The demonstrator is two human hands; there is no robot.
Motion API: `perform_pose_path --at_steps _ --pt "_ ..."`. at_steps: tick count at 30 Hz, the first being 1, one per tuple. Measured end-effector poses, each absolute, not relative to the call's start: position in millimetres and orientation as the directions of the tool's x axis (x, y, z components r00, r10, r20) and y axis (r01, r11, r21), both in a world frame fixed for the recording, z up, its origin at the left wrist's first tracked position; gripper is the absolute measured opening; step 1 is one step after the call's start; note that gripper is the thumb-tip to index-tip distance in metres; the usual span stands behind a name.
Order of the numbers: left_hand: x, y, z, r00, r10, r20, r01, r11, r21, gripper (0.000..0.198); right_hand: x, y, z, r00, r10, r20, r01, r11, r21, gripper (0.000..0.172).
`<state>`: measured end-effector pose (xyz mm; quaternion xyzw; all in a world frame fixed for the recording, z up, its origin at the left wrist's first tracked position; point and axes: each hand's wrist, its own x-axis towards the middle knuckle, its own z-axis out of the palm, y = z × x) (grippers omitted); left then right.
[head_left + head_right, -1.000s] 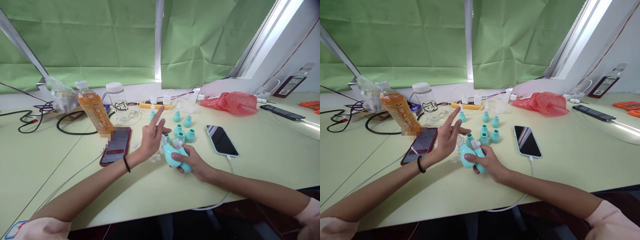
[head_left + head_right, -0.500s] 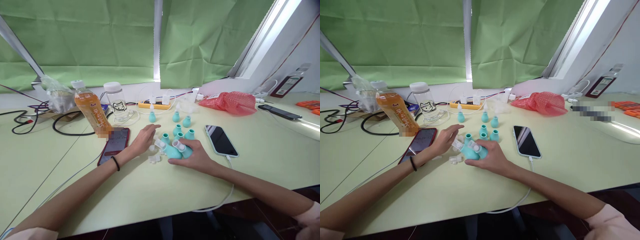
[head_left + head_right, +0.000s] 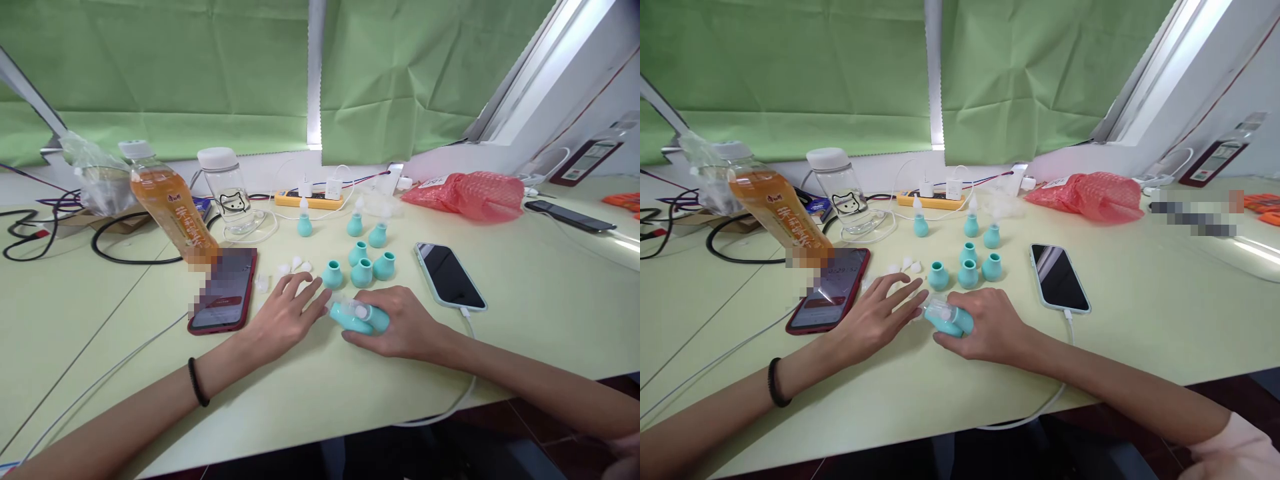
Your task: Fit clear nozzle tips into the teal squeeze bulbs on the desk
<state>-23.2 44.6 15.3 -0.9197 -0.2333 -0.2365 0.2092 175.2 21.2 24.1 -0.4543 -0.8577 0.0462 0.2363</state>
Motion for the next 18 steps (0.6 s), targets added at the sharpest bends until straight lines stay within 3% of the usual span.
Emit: perform_pose_path --at_steps 3,6,11,15,18 --pt "-22.4 41.8 14.1 0.782 0.221 0.583 0.495 -0.788 -0.365 0.016 175.9 20.5 23.6 -0.494 0.785 0.374 0.746 0.604 -0.281 0.024" --pt "-21.7 38.0 11.7 0.775 0.178 0.607 0.472 -0.801 -0.368 0.011 175.1 20.0 22.0 -0.496 0.775 0.392 0.742 0.613 -0.271 0.023" --pt "-22.9 41.9 11.1 0.72 0.337 0.607 0.518 -0.843 -0.147 0.009 174.7 19.7 18.7 -0.503 0.748 0.433 0.744 0.63 -0.223 0.018" --pt "-23.6 47.3 19.1 0.721 0.419 0.553 0.492 -0.87 0.017 0.01 176.3 19.3 15.1 -0.537 0.689 0.487 0.758 0.647 -0.081 0.018" --pt "-21.7 46.5 20.9 0.69 0.464 0.555 0.521 -0.851 0.065 0.013 176.7 18.6 12.4 -0.569 0.627 0.532 0.75 0.661 0.023 0.019"
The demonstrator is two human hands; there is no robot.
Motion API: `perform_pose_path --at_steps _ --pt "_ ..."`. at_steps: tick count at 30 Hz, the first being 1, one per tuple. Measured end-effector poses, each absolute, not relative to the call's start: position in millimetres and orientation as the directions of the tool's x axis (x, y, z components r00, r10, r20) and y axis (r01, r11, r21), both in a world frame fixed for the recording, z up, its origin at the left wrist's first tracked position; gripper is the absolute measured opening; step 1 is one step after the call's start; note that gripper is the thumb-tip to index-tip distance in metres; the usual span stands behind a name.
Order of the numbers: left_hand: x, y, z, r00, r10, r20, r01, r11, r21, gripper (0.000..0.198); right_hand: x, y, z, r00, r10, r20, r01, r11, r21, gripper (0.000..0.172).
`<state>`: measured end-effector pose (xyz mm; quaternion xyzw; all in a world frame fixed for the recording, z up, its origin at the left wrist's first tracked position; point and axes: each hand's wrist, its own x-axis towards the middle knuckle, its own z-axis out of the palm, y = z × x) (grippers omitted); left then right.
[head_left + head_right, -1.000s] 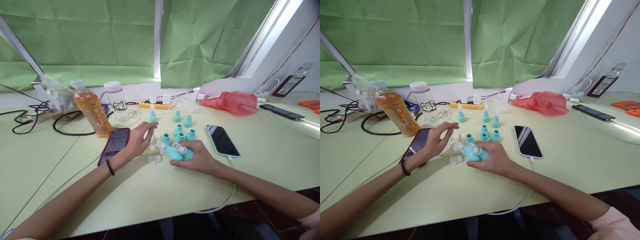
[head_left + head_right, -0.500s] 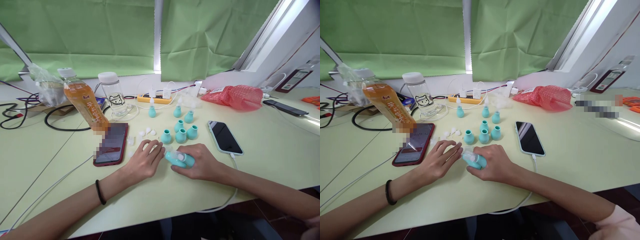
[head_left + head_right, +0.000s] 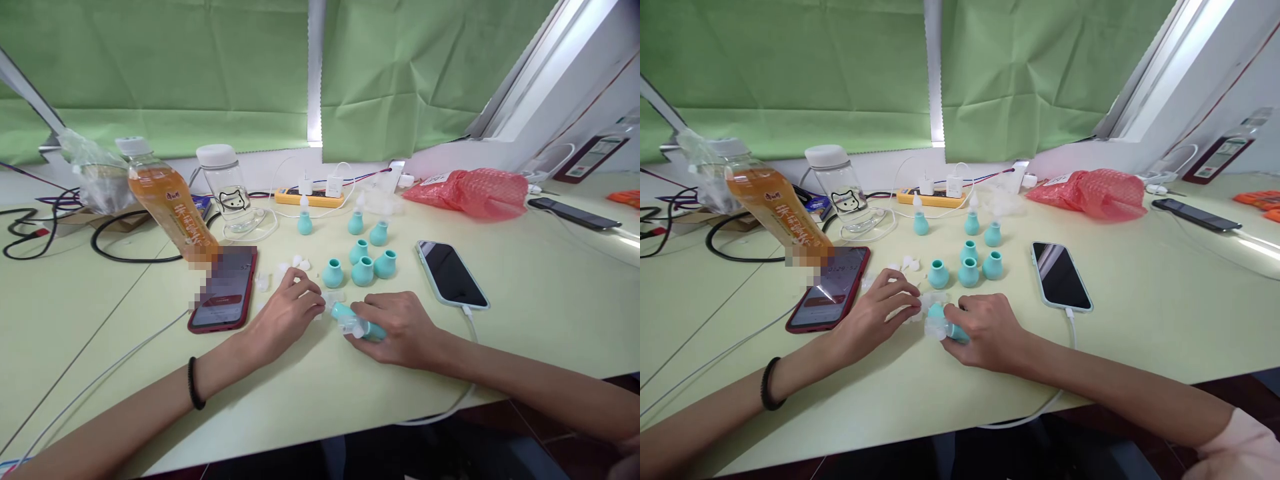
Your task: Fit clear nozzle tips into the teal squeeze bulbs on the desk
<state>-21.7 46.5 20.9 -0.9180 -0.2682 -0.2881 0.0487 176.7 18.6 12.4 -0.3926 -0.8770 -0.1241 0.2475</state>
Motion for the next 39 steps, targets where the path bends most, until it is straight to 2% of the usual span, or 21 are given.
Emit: perform_pose_path --at_steps 3,5,7,12,16,19,22,26,30,33,36,39 --pt "-18.1 42.6 15.1 0.687 0.502 0.526 0.591 -0.807 -0.002 0.015 175.9 17.4 10.6 -0.587 0.593 0.551 0.743 0.665 0.076 0.018" --pt "-15.6 39.8 9.3 0.686 0.528 0.501 0.635 -0.771 -0.057 0.014 174.8 16.6 11.1 -0.58 0.602 0.549 0.739 0.672 0.043 0.017" --pt "-13.4 37.9 4.4 0.677 0.526 0.515 0.635 -0.771 -0.047 0.013 173.6 15.9 14.2 -0.551 0.652 0.521 0.734 0.676 -0.069 0.016" --pt "-13.0 36.6 4.1 0.522 0.469 0.712 0.535 -0.83 0.155 0.011 172.4 17.6 29.1 -0.454 0.809 0.374 0.668 0.587 -0.458 0.025" --pt "-17.5 40.1 15.6 0.336 0.503 0.796 0.528 -0.801 0.283 0.011 173.4 21.0 32.0 -0.405 0.891 0.207 0.633 0.436 -0.64 0.029" --pt "-21.0 49.9 22.6 0.34 0.569 0.749 0.603 -0.743 0.291 0.006 173.6 21.5 28.6 -0.422 0.884 0.203 0.619 0.444 -0.648 0.028" --pt "-24.1 64.4 19.2 0.431 0.64 0.636 0.655 -0.707 0.267 0.006 172.6 19.5 26.6 -0.469 0.838 0.28 0.605 0.535 -0.589 0.026" --pt "-26.9 77.7 9.0 0.471 0.672 0.572 0.67 -0.694 0.263 0.013 170.1 16.0 25.0 -0.536 0.796 0.282 0.62 0.598 -0.508 0.026" --pt "-24.7 70.2 17.1 0.395 0.717 0.574 0.657 -0.657 0.369 0.018 168.2 15.6 20.4 -0.539 0.797 0.271 0.647 0.598 -0.473 0.028" --pt "-20.9 52.7 31.8 0.47 0.732 0.494 0.572 -0.678 0.461 0.019 168.3 17.9 17.2 -0.488 0.825 0.285 0.634 0.56 -0.534 0.03" --pt "-21.0 40.1 44.7 0.646 0.712 0.277 0.481 -0.661 0.577 0.023 168.7 19.4 15.7 -0.428 0.847 0.315 0.569 0.524 -0.634 0.033" --pt "-28.5 46.1 56.3 0.595 0.774 0.216 0.445 -0.542 0.713 0.025 168.8 18.4 14.7 -0.365 0.86 0.356 0.48 0.501 -0.72 0.038"
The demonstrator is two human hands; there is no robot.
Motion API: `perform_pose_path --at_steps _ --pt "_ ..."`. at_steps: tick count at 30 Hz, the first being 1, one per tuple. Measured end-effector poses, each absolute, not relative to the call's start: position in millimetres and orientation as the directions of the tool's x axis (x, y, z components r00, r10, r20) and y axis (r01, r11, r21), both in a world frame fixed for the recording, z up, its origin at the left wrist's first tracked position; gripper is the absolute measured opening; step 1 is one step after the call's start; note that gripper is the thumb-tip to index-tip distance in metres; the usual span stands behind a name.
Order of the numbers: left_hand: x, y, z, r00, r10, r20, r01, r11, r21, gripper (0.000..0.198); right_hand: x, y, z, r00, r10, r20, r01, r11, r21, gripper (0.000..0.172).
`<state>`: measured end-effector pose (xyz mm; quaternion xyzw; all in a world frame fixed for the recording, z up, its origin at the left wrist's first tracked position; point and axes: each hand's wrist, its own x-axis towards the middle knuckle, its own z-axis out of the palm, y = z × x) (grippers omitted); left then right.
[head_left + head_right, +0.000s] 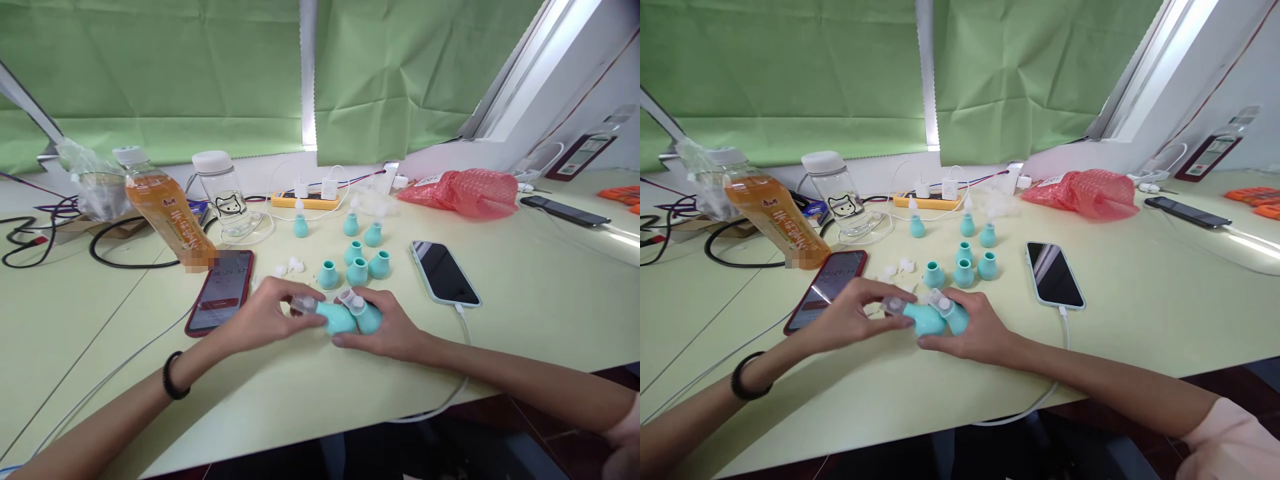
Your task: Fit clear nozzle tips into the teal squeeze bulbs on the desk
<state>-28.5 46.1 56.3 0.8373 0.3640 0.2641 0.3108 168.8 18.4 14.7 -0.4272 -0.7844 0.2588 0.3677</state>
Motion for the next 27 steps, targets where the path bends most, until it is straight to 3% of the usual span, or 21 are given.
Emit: perform_pose_path --at_steps 4,10,14,17,21,23,25,27 --pt "-40.5 66.8 72.3 0.421 0.871 0.251 0.409 -0.43 0.805 0.026 169.5 16.3 13.2 -0.337 0.889 0.311 0.317 0.418 -0.851 0.041" --pt "-24.8 49.5 67.0 0.567 0.8 0.195 0.298 -0.42 0.857 0.022 171.3 19.1 16.5 -0.342 0.889 0.304 0.223 0.391 -0.893 0.042" --pt "-14.9 36.5 59.4 0.581 0.796 0.168 0.28 -0.389 0.877 0.019 170.2 20.5 17.6 -0.39 0.908 0.154 0.181 0.24 -0.954 0.039" --pt "-14.4 34.5 58.1 0.57 0.79 0.226 0.381 -0.497 0.78 0.022 168.9 21.6 17.7 -0.333 0.936 0.114 0.225 0.197 -0.954 0.034" --pt "-10.6 28.9 54.5 0.516 0.731 0.447 0.482 -0.678 0.555 0.021 168.7 23.7 18.2 -0.229 0.964 0.134 0.25 0.191 -0.949 0.03" --pt "-9.0 26.0 54.0 0.481 0.695 0.534 0.477 -0.719 0.506 0.021 169.2 23.7 19.6 -0.197 0.968 0.154 0.24 0.2 -0.95 0.029" --pt "-10.2 25.0 56.5 0.478 0.734 0.482 0.43 -0.675 0.6 0.021 169.8 22.0 22.6 -0.231 0.963 0.135 0.22 0.187 -0.957 0.029" --pt "-13.7 25.7 60.8 0.531 0.803 0.271 0.343 -0.496 0.798 0.019 170.4 18.8 26.9 -0.324 0.941 0.1 0.178 0.165 -0.97 0.029"
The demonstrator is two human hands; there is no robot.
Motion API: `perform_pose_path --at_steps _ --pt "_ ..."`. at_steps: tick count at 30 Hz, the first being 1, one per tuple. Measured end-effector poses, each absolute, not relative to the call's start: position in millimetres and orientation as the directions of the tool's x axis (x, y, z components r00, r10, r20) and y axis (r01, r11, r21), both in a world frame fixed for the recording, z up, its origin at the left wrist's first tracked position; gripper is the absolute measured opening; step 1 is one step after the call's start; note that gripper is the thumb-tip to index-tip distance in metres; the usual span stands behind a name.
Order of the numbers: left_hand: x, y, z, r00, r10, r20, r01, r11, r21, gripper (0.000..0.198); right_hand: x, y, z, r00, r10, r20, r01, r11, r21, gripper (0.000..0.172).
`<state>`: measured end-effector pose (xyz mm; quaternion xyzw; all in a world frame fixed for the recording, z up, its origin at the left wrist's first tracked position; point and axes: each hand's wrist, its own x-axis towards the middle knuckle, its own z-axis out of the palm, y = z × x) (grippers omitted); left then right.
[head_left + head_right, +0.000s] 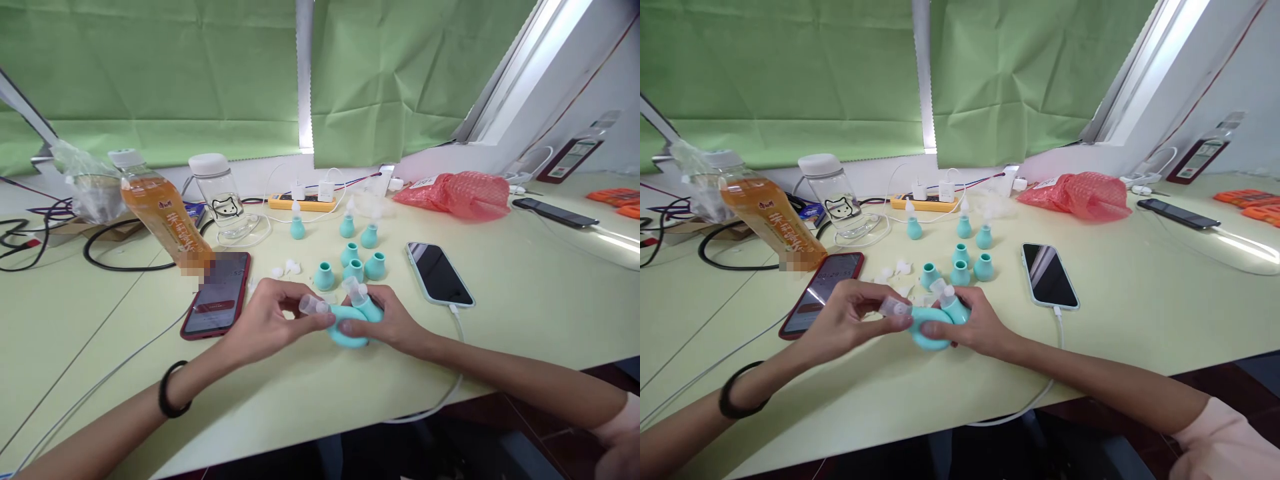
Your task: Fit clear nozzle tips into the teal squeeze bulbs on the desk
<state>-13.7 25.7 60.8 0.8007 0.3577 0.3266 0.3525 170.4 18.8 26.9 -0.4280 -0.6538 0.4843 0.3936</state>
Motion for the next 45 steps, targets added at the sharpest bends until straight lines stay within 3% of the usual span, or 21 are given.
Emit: perform_pose_path --at_steps 3,7,9,13,15,19,23,25,29,31,33,35,38,41,45 --pt "-16.7 27.2 63.9 0.616 0.787 0.003 0.164 -0.132 0.978 0.016 171.3 13.8 33.2 -0.439 0.89 0.12 0.089 0.176 -0.98 0.027" --pt "-11.0 25.6 59.8 0.648 0.761 -0.043 -0.05 0.099 0.994 0.018 173.5 13.0 37.0 -0.468 0.868 0.165 0.022 0.198 -0.98 0.025" --pt "-7.7 23.6 60.1 0.598 0.802 -0.007 -0.058 0.052 0.997 0.017 174.4 14.5 37.0 -0.433 0.88 0.194 0.03 0.23 -0.973 0.025" --pt "-5.2 17.0 67.6 0.389 0.895 0.216 0.091 -0.271 0.958 0.009 173.8 14.3 36.3 -0.309 0.903 0.299 0.127 0.351 -0.928 0.022" --pt "-3.7 13.3 69.9 0.339 0.895 0.291 0.133 -0.352 0.926 0.009 173.0 11.6 36.2 -0.268 0.889 0.372 0.187 0.427 -0.885 0.02" --pt "0.2 8.8 68.6 0.299 0.907 0.295 0.129 -0.345 0.93 0.012 173.9 7.0 36.8 -0.172 0.808 0.564 0.273 0.589 -0.761 0.018" --pt "-0.9 10.4 67.9 0.374 0.827 0.42 0.143 -0.499 0.855 0.009 177.1 8.0 37.2 -0.277 0.742 0.611 0.18 0.665 -0.725 0.021" --pt "-2.8 11.6 69.2 0.426 0.804 0.414 0.074 -0.487 0.87 0.009 177.8 9.9 35.0 -0.367 0.734 0.571 0.115 0.645 -0.756 0.025" --pt "-4.8 7.9 72.4 0.487 0.826 0.284 -0.138 -0.248 0.959 0.009 178.2 16.7 24.1 -0.382 0.783 0.491 -0.038 0.517 -0.855 0.031" --pt "-4.6 2.9 72.6 0.531 0.815 0.233 -0.113 -0.204 0.972 0.01 178.6 20.5 18.8 -0.286 0.832 0.474 -0.118 0.461 -0.88 0.029" --pt "-3.4 -1.9 71.0 0.569 0.803 0.177 0.035 -0.239 0.97 0.011 178.3 22.5 16.4 -0.233 0.853 0.467 -0.177 0.435 -0.883 0.027" --pt "-1.4 -4.1 66.9 0.582 0.799 0.151 0.241 -0.347 0.907 0.014 176.5 21.8 17.1 -0.266 0.852 0.451 -0.199 0.409 -0.891 0.028" --pt "2.7 -1.3 56.8 0.626 0.75 0.215 0.476 -0.586 0.656 0.018 171.6 18.2 20.9 -0.303 0.873 0.381 -0.113 0.364 -0.924 0.03" --pt "7.0 4.7 46.3 0.684 0.683 0.257 0.567 -0.719 0.401 0.021 167.7 17.2 22.6 -0.25 0.923 0.293 0.049 0.314 -0.948 0.029" --pt "11.1 10.6 37.9 0.698 0.664 0.268 0.634 -0.747 0.2 0.021 166.9 19.3 21.2 -0.263 0.939 0.224 0.195 0.279 -0.94 0.027"
